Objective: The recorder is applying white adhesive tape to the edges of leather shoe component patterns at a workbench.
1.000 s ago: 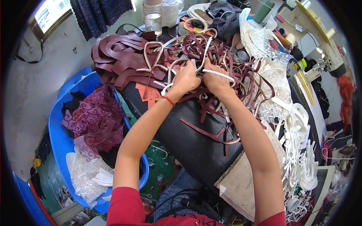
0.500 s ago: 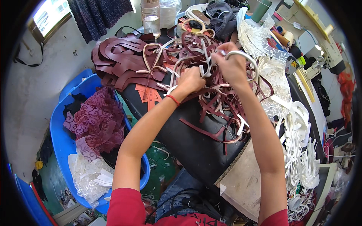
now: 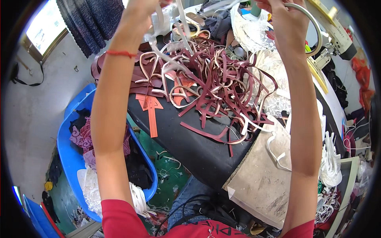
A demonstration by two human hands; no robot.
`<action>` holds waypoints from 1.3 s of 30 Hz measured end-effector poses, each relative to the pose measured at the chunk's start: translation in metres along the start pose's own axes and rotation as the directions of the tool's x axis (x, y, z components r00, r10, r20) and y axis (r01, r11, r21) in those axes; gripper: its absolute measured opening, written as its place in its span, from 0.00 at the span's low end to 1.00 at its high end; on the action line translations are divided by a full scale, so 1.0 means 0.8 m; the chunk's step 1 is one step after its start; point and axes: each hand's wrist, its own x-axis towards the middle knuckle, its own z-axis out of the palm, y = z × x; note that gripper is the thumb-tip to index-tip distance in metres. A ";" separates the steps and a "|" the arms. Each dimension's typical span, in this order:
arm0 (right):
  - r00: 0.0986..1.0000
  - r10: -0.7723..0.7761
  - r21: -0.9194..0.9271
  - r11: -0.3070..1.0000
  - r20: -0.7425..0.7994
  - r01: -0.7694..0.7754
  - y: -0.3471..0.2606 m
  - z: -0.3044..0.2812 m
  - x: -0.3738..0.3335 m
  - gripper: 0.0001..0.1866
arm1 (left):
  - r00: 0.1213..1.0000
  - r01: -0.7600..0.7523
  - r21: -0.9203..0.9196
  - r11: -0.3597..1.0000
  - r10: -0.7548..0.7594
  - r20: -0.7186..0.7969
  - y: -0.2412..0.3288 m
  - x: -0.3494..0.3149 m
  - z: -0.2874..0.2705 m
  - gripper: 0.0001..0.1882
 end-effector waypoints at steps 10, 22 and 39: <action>0.976 -0.178 -0.519 0.850 -0.129 0.086 -0.090 -0.148 -0.037 0.14 | 0.887 0.422 -0.504 0.753 -0.229 0.401 0.144 -0.132 0.248 0.12; 0.932 0.357 -0.819 0.513 -0.068 -0.256 -0.019 -0.289 -0.189 0.12 | 0.944 -0.190 0.605 0.773 -0.026 0.329 -0.094 -0.114 0.072 0.15; 0.480 0.535 -0.646 0.758 0.695 0.091 0.217 0.054 -0.097 0.12 | 0.882 -0.460 0.810 0.363 0.078 0.466 -0.158 -0.265 0.056 0.26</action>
